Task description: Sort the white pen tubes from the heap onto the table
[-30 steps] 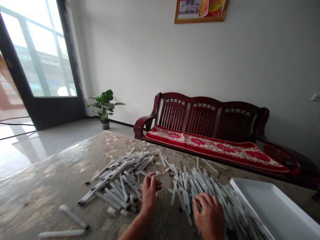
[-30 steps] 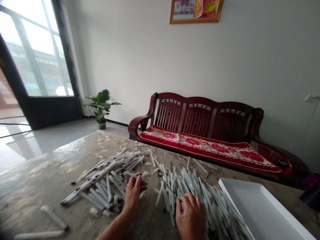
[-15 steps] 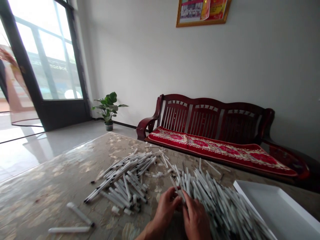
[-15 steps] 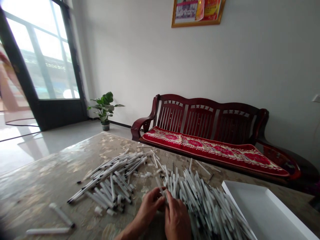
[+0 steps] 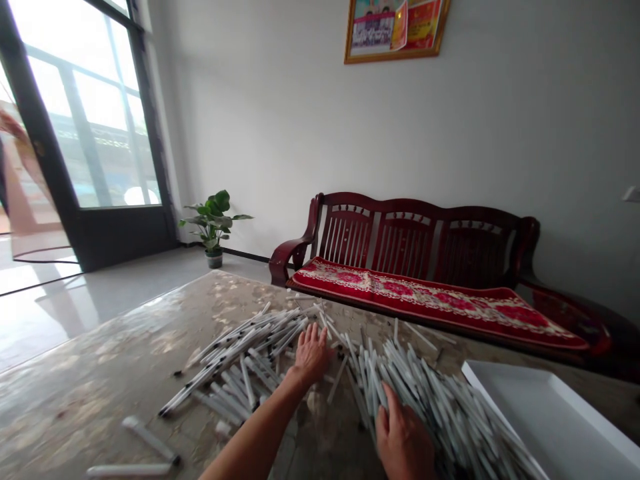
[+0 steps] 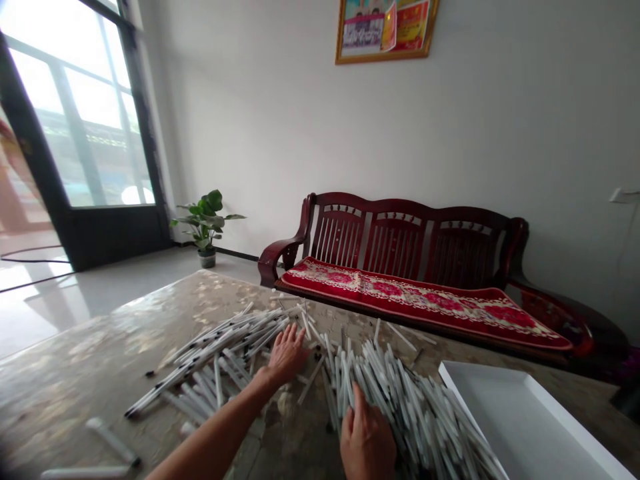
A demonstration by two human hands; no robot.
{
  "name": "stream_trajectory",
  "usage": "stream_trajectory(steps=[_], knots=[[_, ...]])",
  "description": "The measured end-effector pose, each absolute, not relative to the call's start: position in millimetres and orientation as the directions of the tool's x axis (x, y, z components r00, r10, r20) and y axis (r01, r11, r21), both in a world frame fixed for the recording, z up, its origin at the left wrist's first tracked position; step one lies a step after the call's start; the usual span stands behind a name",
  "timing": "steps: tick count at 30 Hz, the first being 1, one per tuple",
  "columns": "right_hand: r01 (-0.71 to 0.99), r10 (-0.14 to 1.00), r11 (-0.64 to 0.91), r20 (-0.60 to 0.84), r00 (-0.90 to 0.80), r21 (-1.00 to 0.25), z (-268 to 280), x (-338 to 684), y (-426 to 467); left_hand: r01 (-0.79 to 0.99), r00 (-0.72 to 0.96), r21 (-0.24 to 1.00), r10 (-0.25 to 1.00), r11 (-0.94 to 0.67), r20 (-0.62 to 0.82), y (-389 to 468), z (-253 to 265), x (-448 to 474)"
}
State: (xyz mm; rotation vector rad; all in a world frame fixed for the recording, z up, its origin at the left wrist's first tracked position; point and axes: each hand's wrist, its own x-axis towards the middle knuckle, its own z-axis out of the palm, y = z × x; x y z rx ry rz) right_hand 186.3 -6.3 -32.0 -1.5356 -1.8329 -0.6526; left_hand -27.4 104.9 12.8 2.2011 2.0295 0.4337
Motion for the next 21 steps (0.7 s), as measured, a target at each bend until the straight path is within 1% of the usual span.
stream_trajectory(steps=[3,8,15,18,19,21], knots=[[0.98,0.687,0.198,0.717,-0.118,-0.029,-38,189,-5,0.955,0.035,0.288,0.992,-0.07,0.123,112,5,-27],[0.981,0.737,0.183,0.669,-0.096,-0.06,-40,185,-6,0.946,0.064,0.304,0.986,-0.109,0.155,112,5,-19],[0.99,0.833,0.125,0.548,-0.072,-0.06,-27,184,-13,0.936,0.116,0.321,0.988,-0.143,0.101,98,12,-23],[0.979,0.841,0.163,0.536,-0.074,-0.12,-10,185,-19,0.933,0.136,0.325,0.987,-0.155,0.081,83,13,-31],[0.966,0.849,0.201,0.521,-0.09,-0.162,-2,183,-21,0.932,0.144,0.326,0.987,-0.161,0.075,77,14,-34],[0.906,0.881,0.323,0.436,-0.183,-0.272,11,178,-26,0.929,0.159,0.329,0.985,-0.171,0.062,65,15,-40]])
